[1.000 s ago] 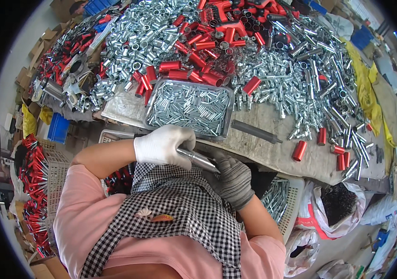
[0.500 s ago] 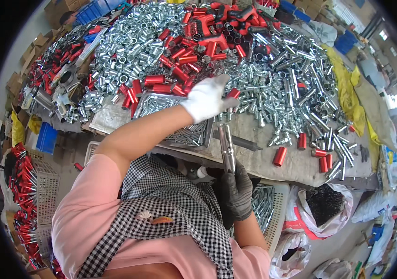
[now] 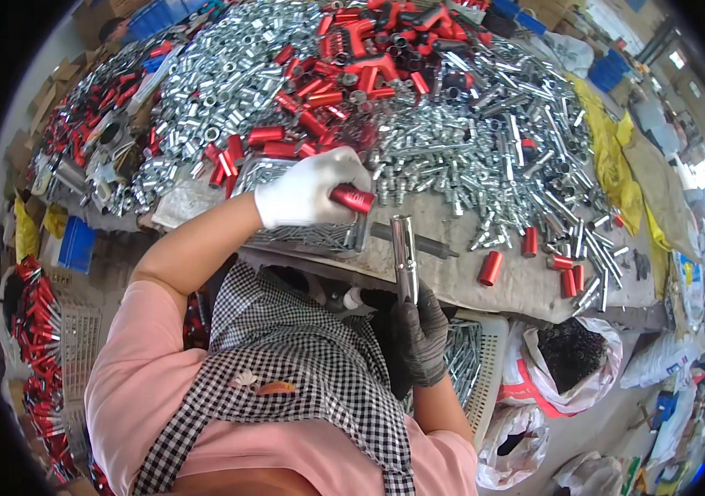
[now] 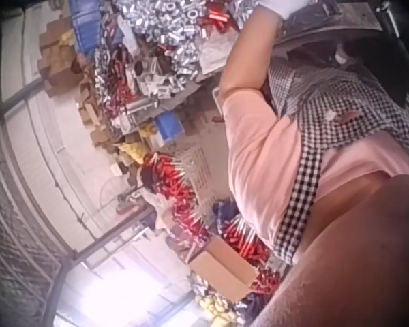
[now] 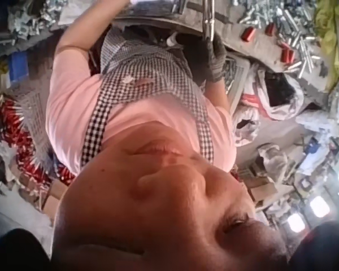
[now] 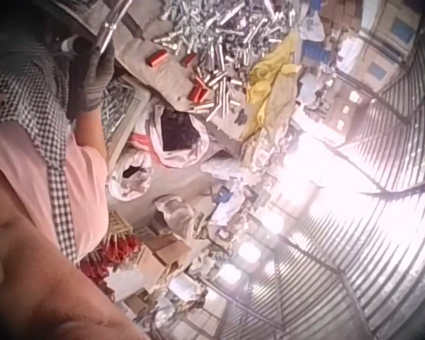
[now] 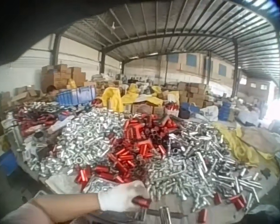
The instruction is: Manually assembling metal rods and red sleeves into a mechanical base component.
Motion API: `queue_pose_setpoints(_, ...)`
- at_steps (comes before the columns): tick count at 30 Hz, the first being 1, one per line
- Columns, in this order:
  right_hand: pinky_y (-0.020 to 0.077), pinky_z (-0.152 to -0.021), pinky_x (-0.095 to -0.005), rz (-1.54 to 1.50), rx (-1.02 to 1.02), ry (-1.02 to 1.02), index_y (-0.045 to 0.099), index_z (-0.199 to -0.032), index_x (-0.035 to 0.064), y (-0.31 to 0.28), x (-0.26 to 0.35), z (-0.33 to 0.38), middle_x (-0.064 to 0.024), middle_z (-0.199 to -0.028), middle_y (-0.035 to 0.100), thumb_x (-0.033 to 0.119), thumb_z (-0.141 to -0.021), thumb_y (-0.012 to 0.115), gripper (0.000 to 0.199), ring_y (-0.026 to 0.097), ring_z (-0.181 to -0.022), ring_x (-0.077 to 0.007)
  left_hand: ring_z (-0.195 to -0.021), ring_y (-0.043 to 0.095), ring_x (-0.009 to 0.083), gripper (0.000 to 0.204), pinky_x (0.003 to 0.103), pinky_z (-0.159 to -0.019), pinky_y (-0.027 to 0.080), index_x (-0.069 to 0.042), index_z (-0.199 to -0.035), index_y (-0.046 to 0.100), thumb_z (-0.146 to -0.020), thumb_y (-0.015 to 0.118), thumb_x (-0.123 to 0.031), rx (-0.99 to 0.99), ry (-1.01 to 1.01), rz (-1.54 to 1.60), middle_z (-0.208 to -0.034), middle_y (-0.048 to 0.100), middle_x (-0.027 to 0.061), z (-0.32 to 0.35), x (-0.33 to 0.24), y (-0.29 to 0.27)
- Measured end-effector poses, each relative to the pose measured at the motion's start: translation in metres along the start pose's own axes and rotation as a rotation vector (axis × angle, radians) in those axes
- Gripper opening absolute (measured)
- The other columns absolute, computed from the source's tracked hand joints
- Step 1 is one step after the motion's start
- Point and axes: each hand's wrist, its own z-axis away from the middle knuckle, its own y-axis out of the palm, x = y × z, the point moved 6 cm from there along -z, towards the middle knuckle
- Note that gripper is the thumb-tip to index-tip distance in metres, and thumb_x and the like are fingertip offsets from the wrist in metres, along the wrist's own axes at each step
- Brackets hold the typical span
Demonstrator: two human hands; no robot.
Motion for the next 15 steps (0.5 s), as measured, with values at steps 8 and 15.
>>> queue_pose_setpoints(8,0.0454,-0.078,-0.0209,0.007,0.332,0.087,0.047,-0.14,-0.0053,0.037,-0.031,-0.007,-0.0056,-0.113,0.065,0.034,-0.096,0.065,0.062,0.056,-0.088,-0.0069,-0.105,0.059,0.029,0.033,0.037,-0.097,0.045,0.001,-0.102,0.061,-0.07,0.055,0.003,0.146,-0.123,0.247,-0.109,0.059,0.0141,0.065,-0.008,-0.019)
queue_pose_setpoints(15,0.0458,-0.082,-0.0214,-0.004,0.383,0.106,0.045,-0.142,-0.0051,0.061,-0.037,-0.005,-0.0047,-0.115,0.063,0.032,-0.096,0.065,0.062,0.055,-0.09,-0.0057,-0.089,0.056,0.0239,0.031,0.033,-0.082,0.044,0.002,-0.097,0.059,-0.068,0.047,0.003,-0.111,-0.338,0.434,-0.095,0.059,0.0122,0.091,-0.004,-0.05)
